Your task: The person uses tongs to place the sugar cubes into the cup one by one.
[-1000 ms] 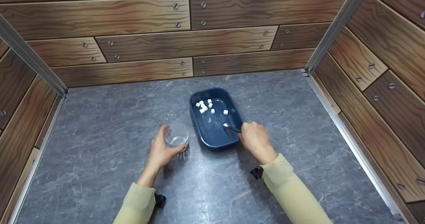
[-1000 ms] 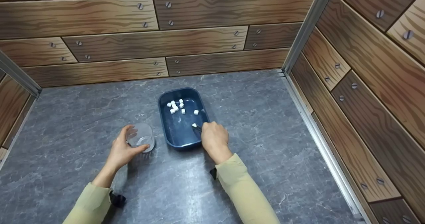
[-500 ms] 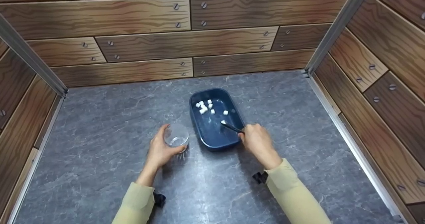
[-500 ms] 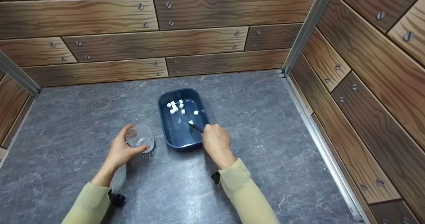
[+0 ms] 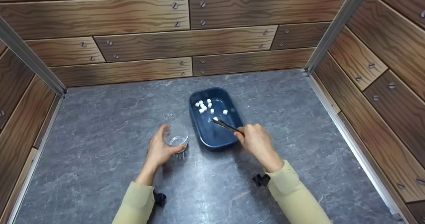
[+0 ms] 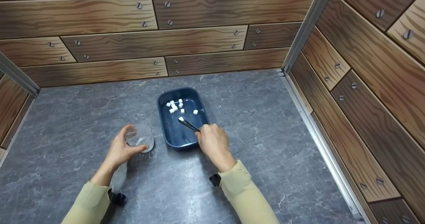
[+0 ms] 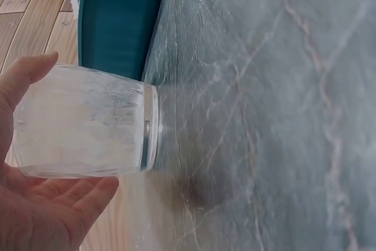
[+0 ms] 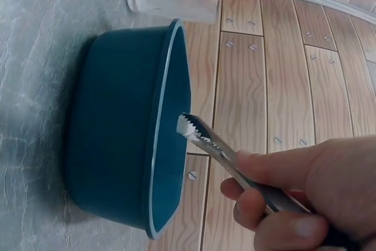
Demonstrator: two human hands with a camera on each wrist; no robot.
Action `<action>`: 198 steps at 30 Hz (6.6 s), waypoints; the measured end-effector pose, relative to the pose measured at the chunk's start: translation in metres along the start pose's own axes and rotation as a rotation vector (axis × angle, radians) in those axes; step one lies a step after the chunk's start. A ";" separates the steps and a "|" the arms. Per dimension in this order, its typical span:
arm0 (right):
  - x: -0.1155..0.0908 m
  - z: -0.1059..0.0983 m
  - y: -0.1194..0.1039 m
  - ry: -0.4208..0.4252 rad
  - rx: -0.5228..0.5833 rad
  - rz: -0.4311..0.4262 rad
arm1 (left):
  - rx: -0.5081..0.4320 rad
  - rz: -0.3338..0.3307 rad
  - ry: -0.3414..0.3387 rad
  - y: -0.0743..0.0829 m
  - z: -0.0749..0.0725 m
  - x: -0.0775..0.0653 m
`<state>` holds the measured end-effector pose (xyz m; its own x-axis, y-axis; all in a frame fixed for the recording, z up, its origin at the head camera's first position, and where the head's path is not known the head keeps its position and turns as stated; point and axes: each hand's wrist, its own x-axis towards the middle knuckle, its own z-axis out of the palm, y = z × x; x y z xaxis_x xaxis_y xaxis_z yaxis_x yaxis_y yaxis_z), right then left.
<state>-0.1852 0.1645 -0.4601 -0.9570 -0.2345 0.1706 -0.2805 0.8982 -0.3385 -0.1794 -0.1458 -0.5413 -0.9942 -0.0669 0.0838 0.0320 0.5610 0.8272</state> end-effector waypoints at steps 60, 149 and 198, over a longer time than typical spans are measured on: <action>-0.001 0.008 -0.065 -0.034 0.124 -0.234 | -0.037 0.032 0.009 0.003 0.001 0.001; 0.080 0.041 -0.005 -0.233 -0.154 0.154 | -0.034 0.020 0.002 0.001 0.002 0.001; 0.058 0.007 -0.002 -0.216 0.076 0.147 | -0.037 0.024 0.001 0.000 0.001 0.000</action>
<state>-0.2404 0.1469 -0.4562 -0.9791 -0.1848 -0.0845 -0.1340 0.9000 -0.4147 -0.1799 -0.1447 -0.5420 -0.9930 -0.0547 0.1046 0.0597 0.5315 0.8450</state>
